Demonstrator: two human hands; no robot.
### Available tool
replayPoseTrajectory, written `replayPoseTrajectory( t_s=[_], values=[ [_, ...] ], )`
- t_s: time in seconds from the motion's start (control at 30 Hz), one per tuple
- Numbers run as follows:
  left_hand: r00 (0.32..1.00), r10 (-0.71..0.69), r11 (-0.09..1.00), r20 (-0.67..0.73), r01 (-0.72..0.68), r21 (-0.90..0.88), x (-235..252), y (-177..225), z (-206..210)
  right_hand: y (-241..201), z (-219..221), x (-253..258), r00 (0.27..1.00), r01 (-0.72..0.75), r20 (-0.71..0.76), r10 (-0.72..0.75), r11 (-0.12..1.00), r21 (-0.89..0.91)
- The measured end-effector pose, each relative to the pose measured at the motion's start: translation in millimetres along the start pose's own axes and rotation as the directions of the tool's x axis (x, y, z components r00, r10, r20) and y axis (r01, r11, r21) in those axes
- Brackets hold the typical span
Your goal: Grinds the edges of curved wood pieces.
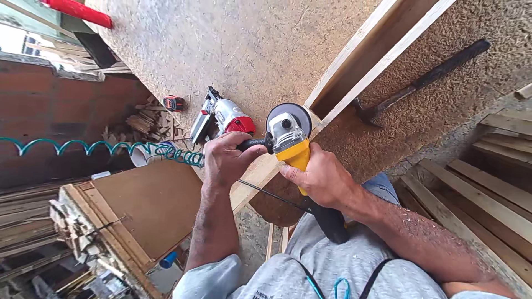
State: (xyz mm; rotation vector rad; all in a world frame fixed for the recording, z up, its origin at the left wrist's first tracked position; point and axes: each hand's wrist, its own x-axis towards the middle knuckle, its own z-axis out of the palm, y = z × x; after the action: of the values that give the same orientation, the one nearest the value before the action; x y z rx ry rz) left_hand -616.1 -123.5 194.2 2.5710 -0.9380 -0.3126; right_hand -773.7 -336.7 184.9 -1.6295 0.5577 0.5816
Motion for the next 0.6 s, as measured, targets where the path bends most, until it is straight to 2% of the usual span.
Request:
replayPoseTrajectory(
  t_s=[0.23,0.4,0.47,0.6],
  values=[
    [0.998,0.003,1.000,0.066,-0.002,-0.014,16,0,10,5,-6,6,0.999,-0.034,-0.017,0.035,0.999,0.035],
    [0.988,-0.079,0.996,0.131,0.074,0.046,13,2,2,5,-4,6,0.997,-0.065,0.038,0.063,0.996,0.063],
    [0.987,-0.101,0.994,0.125,0.093,0.065,12,5,-4,3,-3,5,0.998,-0.056,0.045,0.052,0.995,0.080],
    [0.995,-0.048,0.999,0.086,0.047,0.020,16,6,-3,0,-6,1,1.000,-0.019,-0.012,0.020,0.998,0.063]
  ],
)
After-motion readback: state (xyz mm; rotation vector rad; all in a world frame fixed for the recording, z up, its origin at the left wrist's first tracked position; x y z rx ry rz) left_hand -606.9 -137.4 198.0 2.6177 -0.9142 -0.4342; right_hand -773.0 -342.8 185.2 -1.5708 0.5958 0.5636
